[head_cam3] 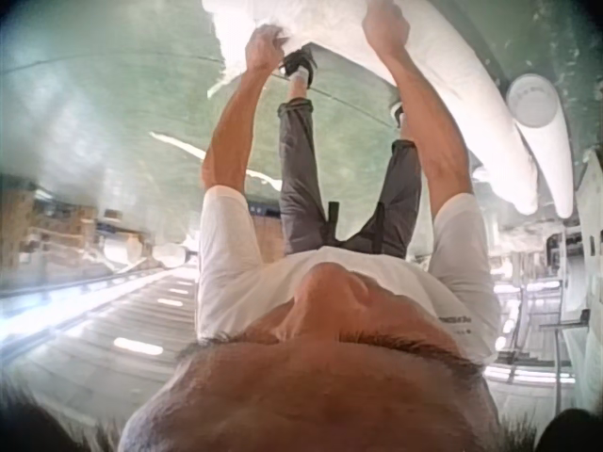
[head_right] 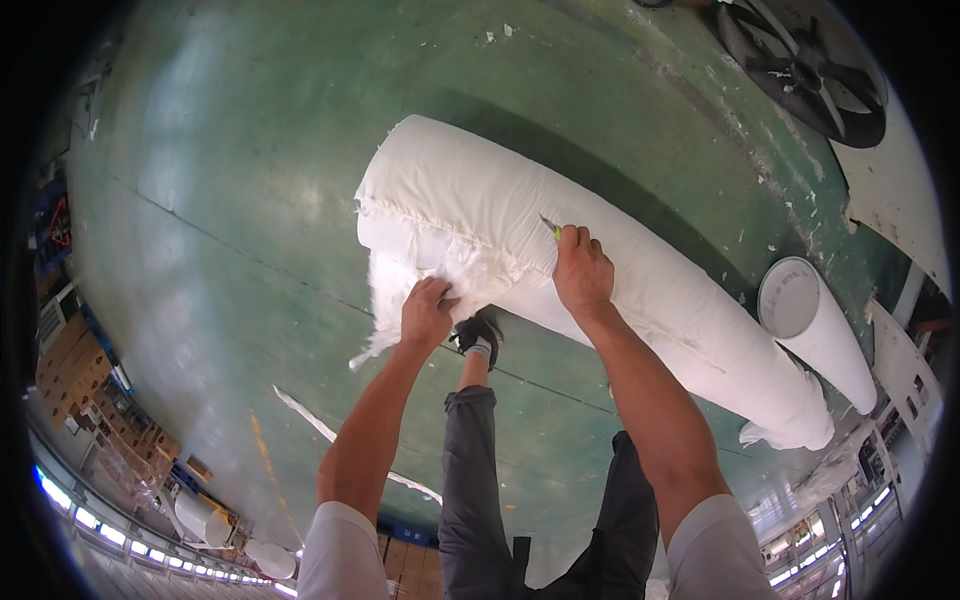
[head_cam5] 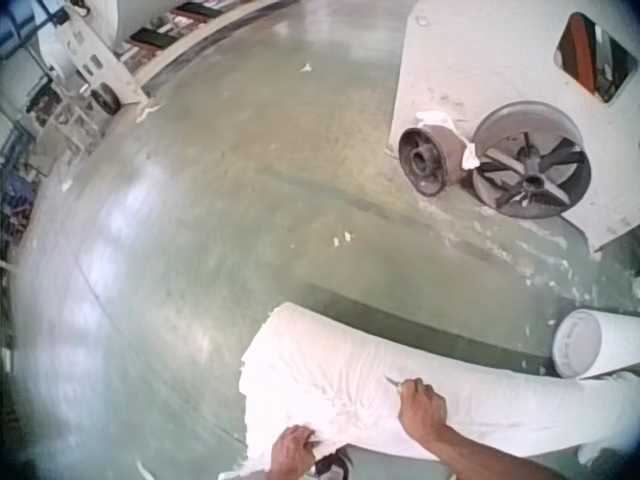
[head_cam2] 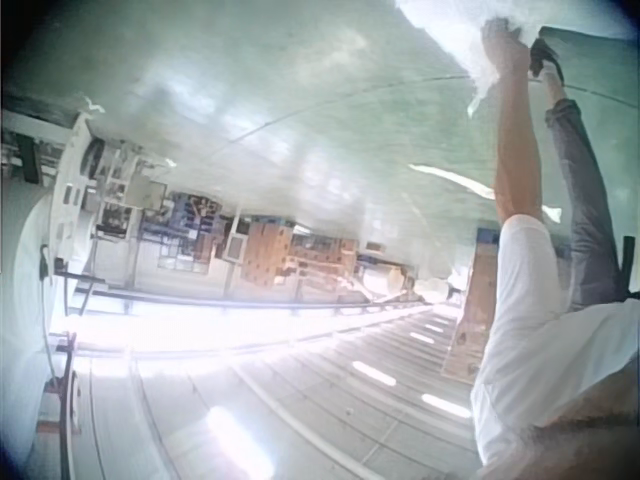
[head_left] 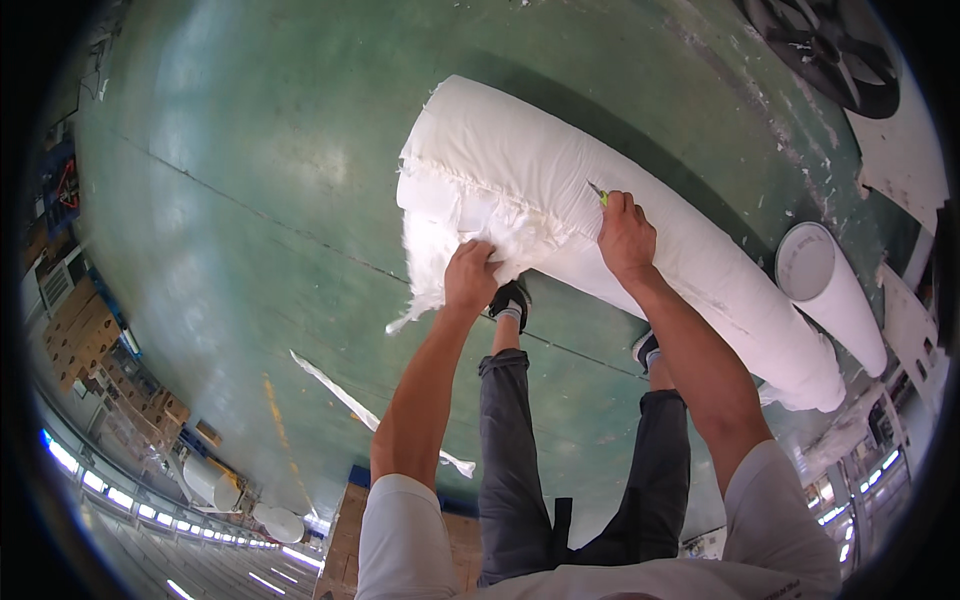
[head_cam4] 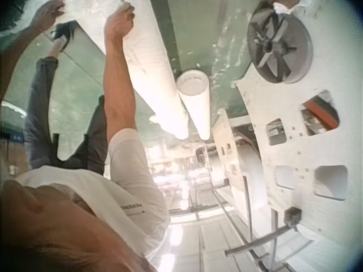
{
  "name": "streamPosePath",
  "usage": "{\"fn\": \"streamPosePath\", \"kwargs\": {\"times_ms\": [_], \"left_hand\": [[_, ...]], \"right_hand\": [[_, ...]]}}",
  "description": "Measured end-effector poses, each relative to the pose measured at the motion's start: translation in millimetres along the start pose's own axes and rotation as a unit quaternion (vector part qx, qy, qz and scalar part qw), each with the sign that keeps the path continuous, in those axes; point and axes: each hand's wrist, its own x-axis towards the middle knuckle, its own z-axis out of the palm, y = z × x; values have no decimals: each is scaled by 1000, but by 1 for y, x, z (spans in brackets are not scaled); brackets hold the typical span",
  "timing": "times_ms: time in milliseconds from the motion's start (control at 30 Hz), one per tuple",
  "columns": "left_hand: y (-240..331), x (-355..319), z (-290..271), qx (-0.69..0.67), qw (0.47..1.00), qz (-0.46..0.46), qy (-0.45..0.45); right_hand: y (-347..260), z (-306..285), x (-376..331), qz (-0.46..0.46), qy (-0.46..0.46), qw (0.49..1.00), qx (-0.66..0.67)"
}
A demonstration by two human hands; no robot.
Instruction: The person uses a utility knife to cut open the outer white wrapping of a large cylindrical material roll on the floor.
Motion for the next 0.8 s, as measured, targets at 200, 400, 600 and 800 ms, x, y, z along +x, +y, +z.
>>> {"fn": "streamPosePath", "kwargs": {"times_ms": [200, 400, 600, 800], "left_hand": [[58, 44, -17, -65, 972, -118, 191], [50, 57, 4, -106, 925, -206, 303], [33, 50, 12, -91, 960, -214, 155], [62, 20, 9, 8, 990, -30, 136]], "right_hand": [[4, 2, -7, 1, 6, 1000, 0], [5, -1, -2, 4, 18, 1000, 23], [7, 1, -1, 0, 18, 999, 37], [15, -1, -2, -7, 28, 998, 47]]}}
